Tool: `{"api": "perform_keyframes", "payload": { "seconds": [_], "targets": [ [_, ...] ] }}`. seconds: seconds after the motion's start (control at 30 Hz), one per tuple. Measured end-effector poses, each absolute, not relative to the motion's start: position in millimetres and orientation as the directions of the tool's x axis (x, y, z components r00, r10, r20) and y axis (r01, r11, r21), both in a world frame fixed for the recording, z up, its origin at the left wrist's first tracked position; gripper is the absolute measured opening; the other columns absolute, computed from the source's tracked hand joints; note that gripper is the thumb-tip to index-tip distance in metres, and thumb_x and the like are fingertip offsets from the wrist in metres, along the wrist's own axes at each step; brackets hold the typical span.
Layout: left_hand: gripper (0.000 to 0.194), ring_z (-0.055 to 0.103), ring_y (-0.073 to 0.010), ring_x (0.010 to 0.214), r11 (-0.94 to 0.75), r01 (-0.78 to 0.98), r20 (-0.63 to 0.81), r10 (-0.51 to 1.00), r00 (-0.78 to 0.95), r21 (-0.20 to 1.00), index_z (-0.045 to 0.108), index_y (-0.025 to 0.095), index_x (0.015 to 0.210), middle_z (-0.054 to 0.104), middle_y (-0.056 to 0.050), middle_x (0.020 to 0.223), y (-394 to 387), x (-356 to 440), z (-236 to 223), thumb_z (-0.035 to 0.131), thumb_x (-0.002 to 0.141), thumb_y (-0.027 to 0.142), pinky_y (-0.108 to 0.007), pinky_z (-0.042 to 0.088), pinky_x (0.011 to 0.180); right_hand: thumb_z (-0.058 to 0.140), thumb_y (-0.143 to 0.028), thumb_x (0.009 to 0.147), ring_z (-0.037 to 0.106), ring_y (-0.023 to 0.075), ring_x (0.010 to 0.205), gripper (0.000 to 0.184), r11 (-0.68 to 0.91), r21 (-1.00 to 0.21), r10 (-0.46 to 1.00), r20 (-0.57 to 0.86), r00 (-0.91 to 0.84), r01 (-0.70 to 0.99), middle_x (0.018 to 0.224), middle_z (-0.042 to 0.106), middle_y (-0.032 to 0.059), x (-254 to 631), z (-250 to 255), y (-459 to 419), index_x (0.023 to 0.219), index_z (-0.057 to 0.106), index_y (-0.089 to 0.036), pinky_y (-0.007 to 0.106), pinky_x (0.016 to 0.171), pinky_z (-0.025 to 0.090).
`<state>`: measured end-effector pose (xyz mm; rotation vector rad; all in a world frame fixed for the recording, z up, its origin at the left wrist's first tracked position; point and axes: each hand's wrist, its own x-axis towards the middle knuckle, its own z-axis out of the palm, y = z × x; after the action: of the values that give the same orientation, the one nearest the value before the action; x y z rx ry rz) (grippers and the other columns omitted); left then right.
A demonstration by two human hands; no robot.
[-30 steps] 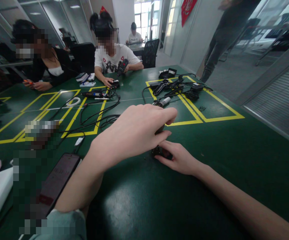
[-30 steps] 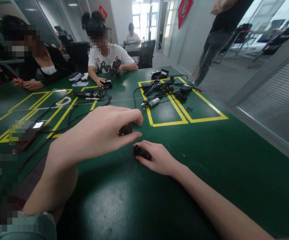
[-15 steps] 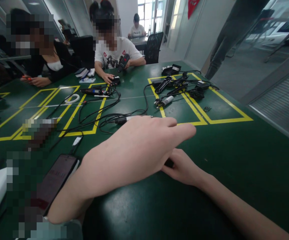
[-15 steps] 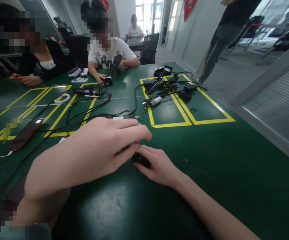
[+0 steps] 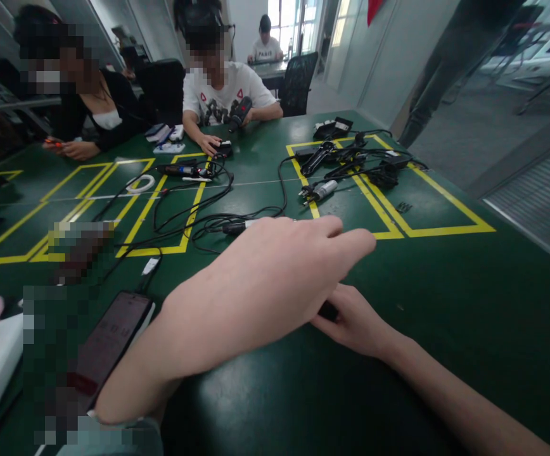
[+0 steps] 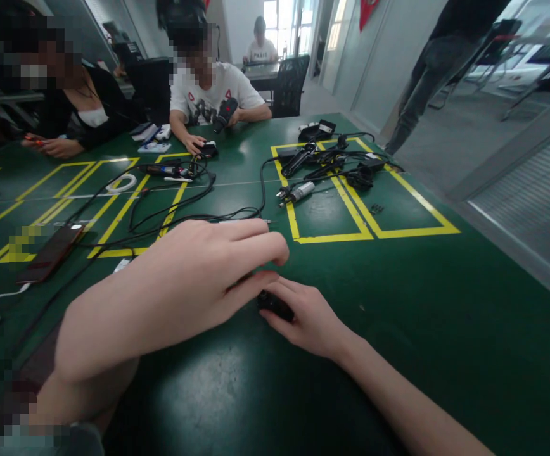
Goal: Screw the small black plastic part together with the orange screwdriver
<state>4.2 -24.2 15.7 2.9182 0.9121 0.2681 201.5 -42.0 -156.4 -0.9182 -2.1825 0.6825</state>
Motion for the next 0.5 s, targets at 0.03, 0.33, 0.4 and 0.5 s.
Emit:
{"api": "perform_keyframes", "payload": {
  "seconds": [0.03,0.33,0.4,0.5],
  "targets": [
    [0.012,0.057,-0.0155,0.075,-0.815,0.567,0.140,0.579,0.803,0.118,0.058,0.021,0.106,0.063,-0.003,0.096,-24,5,16,0.052,0.098,0.014,-0.027,0.040,0.064,0.061,-0.024,0.095,0.072,0.0220,0.085,0.018,0.627,-0.664,0.753,0.381,-0.537,0.408,0.101,0.075,0.0068,202,-156,-41,0.112,0.066,-0.024,0.032,0.072,0.058],
    [0.017,0.060,-0.0161,0.081,-0.854,0.500,0.203,0.520,0.830,0.147,0.061,0.020,0.108,0.065,-0.006,0.108,-21,-1,16,0.049,0.098,0.014,-0.028,0.042,0.067,0.067,-0.028,0.093,0.073,0.0229,0.089,0.019,0.630,-0.619,0.753,0.340,-0.563,0.469,0.100,0.075,0.0071,204,-158,-33,0.110,0.067,-0.021,0.034,0.077,0.058],
    [0.015,0.059,-0.0165,0.080,-0.845,0.521,0.221,0.534,0.816,0.121,0.061,0.019,0.106,0.066,-0.005,0.102,-19,3,14,0.048,0.099,0.017,-0.028,0.042,0.066,0.068,-0.027,0.092,0.072,0.0220,0.085,0.018,0.629,-0.611,0.756,0.338,-0.560,0.481,0.096,0.075,0.0063,204,-159,-33,0.108,0.068,-0.021,0.033,0.075,0.057],
    [0.012,0.060,-0.0178,0.082,-0.842,0.533,0.235,0.538,0.810,0.088,0.061,0.018,0.104,0.066,-0.005,0.099,-19,8,12,0.052,0.095,0.017,-0.028,0.043,0.067,0.066,-0.025,0.090,0.071,0.0212,0.082,0.013,0.648,-0.611,0.745,0.383,-0.546,0.456,0.093,0.074,0.0054,203,-159,-34,0.102,0.068,-0.021,0.031,0.072,0.056]
  ]
}}
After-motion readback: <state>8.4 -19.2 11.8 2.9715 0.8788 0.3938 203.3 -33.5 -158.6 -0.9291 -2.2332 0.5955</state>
